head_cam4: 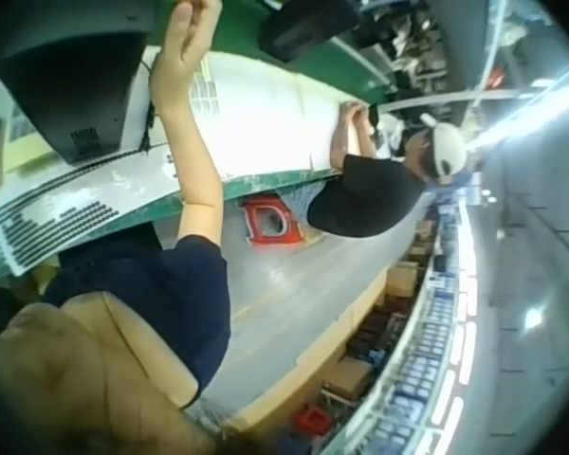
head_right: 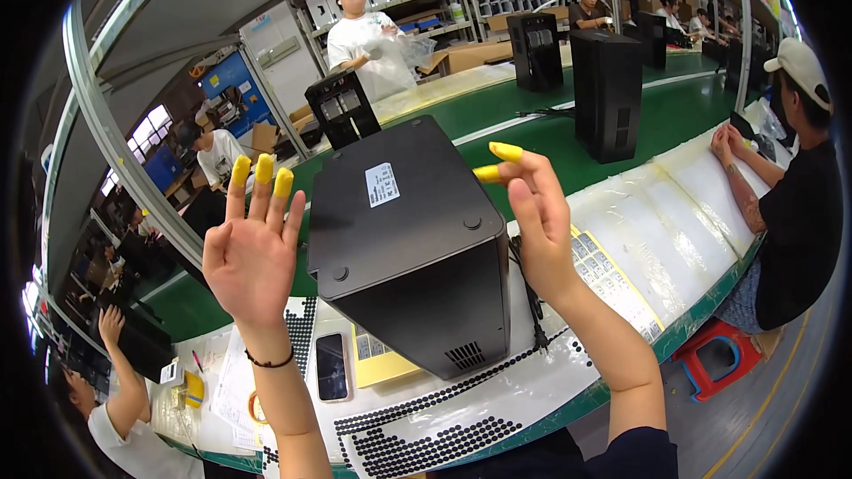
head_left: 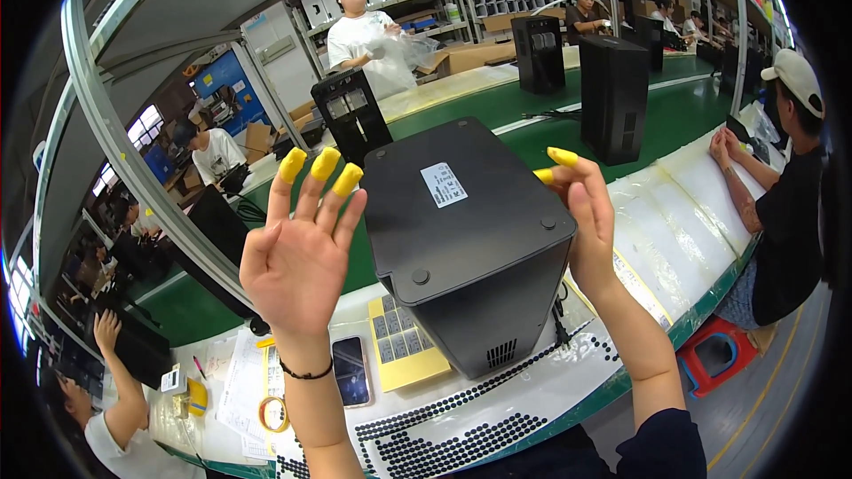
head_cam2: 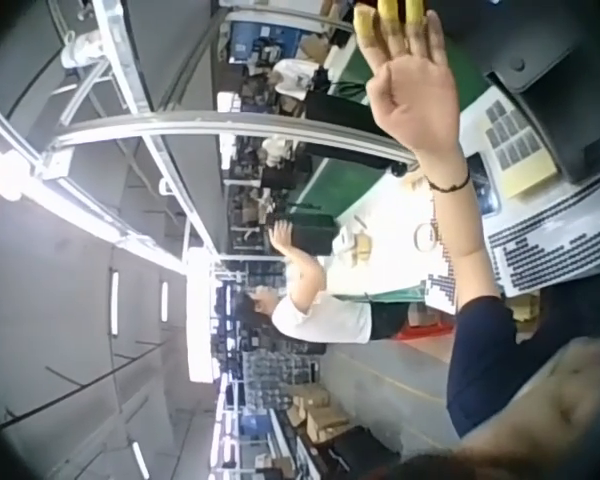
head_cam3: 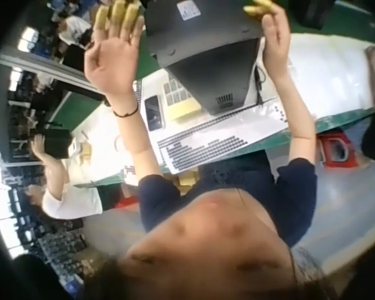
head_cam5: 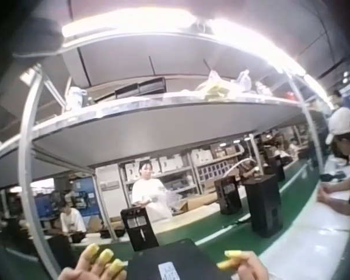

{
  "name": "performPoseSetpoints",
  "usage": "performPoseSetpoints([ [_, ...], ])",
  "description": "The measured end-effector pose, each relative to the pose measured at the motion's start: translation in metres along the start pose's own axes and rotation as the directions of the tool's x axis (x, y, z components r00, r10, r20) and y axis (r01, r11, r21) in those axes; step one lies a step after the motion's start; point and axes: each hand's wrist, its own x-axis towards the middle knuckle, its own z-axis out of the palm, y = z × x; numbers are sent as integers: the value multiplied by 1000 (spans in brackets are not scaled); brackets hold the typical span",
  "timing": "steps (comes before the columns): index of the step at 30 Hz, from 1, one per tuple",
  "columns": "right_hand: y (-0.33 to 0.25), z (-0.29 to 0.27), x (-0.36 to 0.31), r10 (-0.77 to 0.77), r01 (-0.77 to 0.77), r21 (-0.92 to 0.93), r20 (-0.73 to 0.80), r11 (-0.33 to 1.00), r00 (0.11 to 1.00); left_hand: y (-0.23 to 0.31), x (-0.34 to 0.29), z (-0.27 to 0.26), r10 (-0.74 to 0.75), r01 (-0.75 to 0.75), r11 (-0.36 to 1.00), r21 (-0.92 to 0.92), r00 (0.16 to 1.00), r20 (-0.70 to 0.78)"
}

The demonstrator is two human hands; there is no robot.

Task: Applying stickers and labels to the casing of electronic devices on an assembly line.

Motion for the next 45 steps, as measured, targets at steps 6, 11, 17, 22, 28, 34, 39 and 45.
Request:
performPoseSetpoints([
  [6,-7,6,-27,-99,111,-78,143,991,985,-30,-58,23,301,-506,83,858,834,463],
  [11,-32,25,-19,145,-152,42,139,987,980,-125,-112,1,-451,-716,-680,160,580,678],
  [17,-44,40,7,223,-257,186,185,948,957,-153,-120,-24,-752,-802,-593,-72,520,405],
  [22,-6,60,31,101,-113,62,161,992,982,-184,-97,-114,-490,-611,-788,74,696,524],
  [28,35,66,36,-74,64,58,196,996,978,-189,-60,-184,-528,-424,-847,-320,734,427],
  [34,78,47,39,-54,34,106,185,994,981,-191,-45,-206,-582,-485,-808,-333,744,329],
  [39,95,51,66,4,-23,184,100,983,995,-201,-25,-200,-555,-536,-830,-154,763,332],
  [45,158,88,133,38,-34,179,-20,983,999,-178,-21,-136,-380,-431,-518,739,890,252],
])
